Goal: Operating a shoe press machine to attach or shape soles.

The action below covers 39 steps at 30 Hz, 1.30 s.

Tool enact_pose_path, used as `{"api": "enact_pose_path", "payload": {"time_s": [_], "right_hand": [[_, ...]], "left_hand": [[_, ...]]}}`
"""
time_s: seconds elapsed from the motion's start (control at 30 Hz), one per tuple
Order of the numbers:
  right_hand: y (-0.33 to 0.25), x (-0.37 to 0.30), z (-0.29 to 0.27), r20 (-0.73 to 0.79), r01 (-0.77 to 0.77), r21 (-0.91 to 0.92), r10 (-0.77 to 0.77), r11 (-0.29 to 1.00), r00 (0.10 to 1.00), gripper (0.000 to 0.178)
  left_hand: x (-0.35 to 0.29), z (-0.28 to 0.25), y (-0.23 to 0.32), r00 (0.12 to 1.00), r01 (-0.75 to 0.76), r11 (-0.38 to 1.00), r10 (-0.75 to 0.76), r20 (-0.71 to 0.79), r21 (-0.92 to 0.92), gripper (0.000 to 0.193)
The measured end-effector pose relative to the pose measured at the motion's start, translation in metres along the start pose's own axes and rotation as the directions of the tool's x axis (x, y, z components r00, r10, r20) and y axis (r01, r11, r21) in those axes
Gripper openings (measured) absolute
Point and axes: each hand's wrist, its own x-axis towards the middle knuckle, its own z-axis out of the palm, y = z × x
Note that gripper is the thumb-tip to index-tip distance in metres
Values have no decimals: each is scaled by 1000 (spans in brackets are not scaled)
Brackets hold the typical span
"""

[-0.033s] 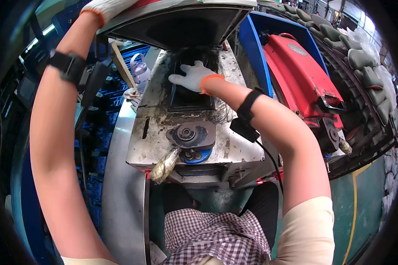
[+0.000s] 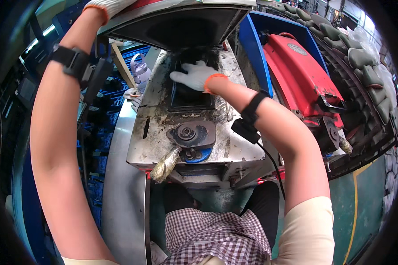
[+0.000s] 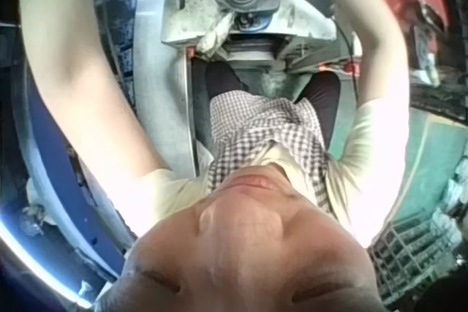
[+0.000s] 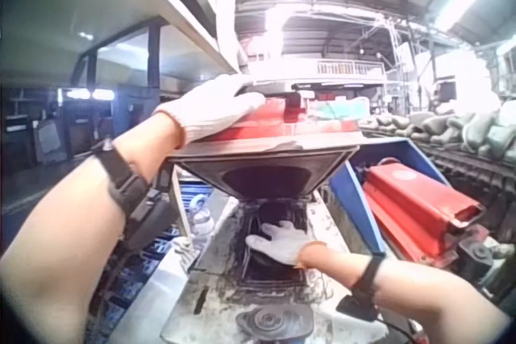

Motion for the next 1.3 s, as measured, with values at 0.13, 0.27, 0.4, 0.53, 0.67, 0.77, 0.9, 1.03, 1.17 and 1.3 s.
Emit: {"api": "enact_pose_path", "payload": {"time_s": [0.13, 0.27, 0.4, 0.53, 0.67, 0.77, 0.9, 1.03, 1.17, 1.3], "right_hand": [[9, -68, -31, -372, 318, 191, -232, 929, 899, 67], [-10, -193, -23, -402, 328, 524, -111, 786, 909, 28], [-9, -271, 46, -320, 568, 546, -473, 616, 821, 20], [-36, -278, 114, 299, -286, 954, -325, 89, 897, 54], [-76, -255, 114, 248, -407, 863, -450, -299, 858, 61], [-86, -243, 108, 159, -449, 638, -464, -625, 871, 63], [-83, -244, 100, 188, -511, 408, -478, -757, 858, 47], [-59, -261, 87, 225, -534, 366, -484, -763, 846, 50], [10, -293, 34, 183, -386, 474, -340, -791, 922, 64], [61, -326, -37, 146, -143, 989, 153, -34, 977, 56]], "left_hand": [[-2, 0, 6, 991, 118, 984, -126, 50, 137, 41], [-30, -5, 42, 905, 382, 904, -323, 277, -193, 31], [-54, 38, 32, 896, 320, 894, -178, 408, -313, 36], [-106, 63, 73, 877, 337, 884, -169, 450, -323, 33], [-158, 100, 73, 964, -90, 981, 129, 234, -170, 28], [-181, 116, 85, 965, -99, 989, 122, 231, -112, 28], [-174, 108, 86, 921, 85, 990, -36, 388, -110, 30], [-180, 114, 89, 944, 23, 998, 0, 330, -66, 31], [-177, 118, 95, 968, -31, 997, 47, 246, -68, 26], [-173, 100, 108, 962, 69, 992, -37, 272, -110, 24]]}}
